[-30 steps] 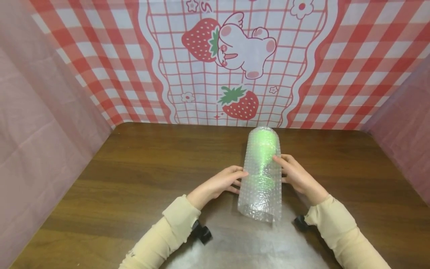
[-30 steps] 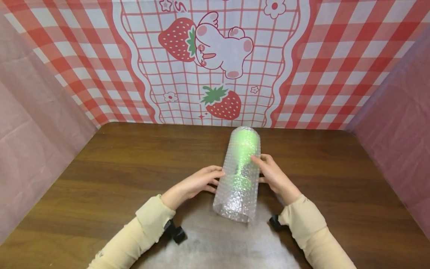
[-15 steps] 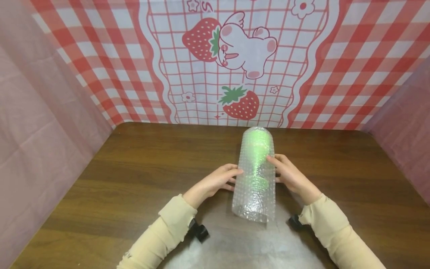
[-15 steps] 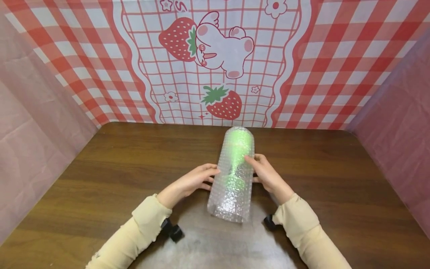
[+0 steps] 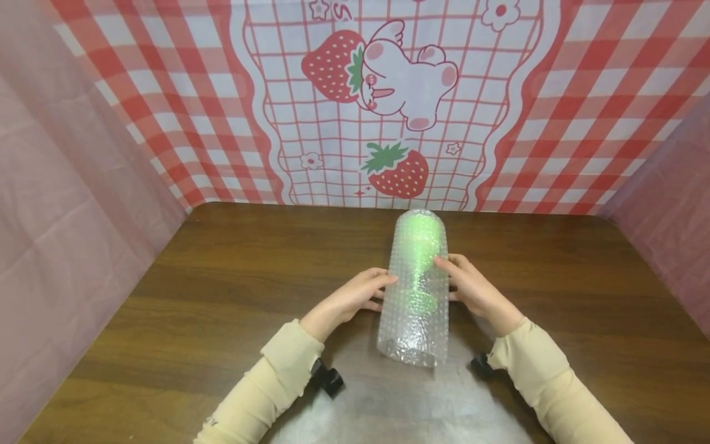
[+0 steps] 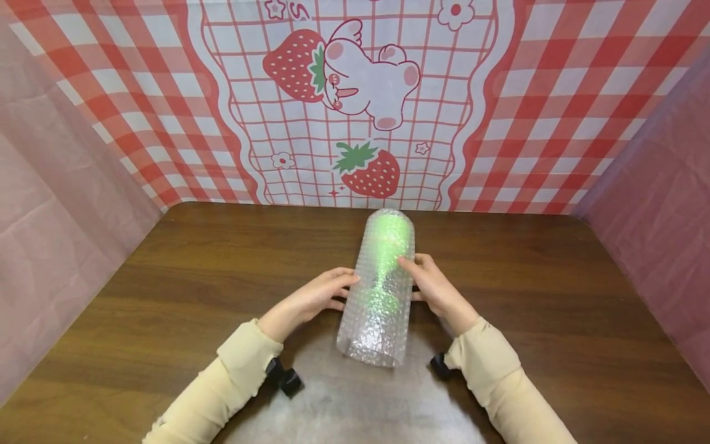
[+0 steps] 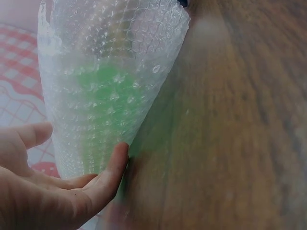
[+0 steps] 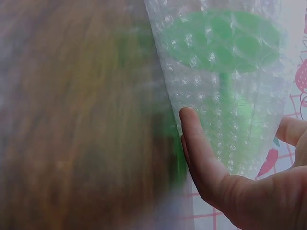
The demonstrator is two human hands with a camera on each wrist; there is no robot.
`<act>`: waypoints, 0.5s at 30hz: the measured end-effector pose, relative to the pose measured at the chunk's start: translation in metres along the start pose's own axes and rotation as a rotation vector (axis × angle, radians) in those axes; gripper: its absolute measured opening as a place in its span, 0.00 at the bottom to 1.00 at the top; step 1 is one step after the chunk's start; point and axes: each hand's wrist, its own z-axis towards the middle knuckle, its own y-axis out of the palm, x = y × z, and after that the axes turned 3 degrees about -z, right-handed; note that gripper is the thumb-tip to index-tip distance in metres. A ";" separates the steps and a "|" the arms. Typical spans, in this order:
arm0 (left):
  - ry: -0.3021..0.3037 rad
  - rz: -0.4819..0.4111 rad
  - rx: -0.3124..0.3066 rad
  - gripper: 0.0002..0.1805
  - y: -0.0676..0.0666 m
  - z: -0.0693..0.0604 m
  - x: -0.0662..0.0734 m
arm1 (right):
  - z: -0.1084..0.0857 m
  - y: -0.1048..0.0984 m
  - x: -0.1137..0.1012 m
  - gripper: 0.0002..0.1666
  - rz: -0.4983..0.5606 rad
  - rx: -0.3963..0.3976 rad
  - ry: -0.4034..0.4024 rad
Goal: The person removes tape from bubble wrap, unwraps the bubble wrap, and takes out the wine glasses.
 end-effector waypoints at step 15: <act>0.009 0.004 0.019 0.31 -0.007 0.002 0.000 | 0.006 0.007 -0.005 0.47 -0.003 -0.020 -0.002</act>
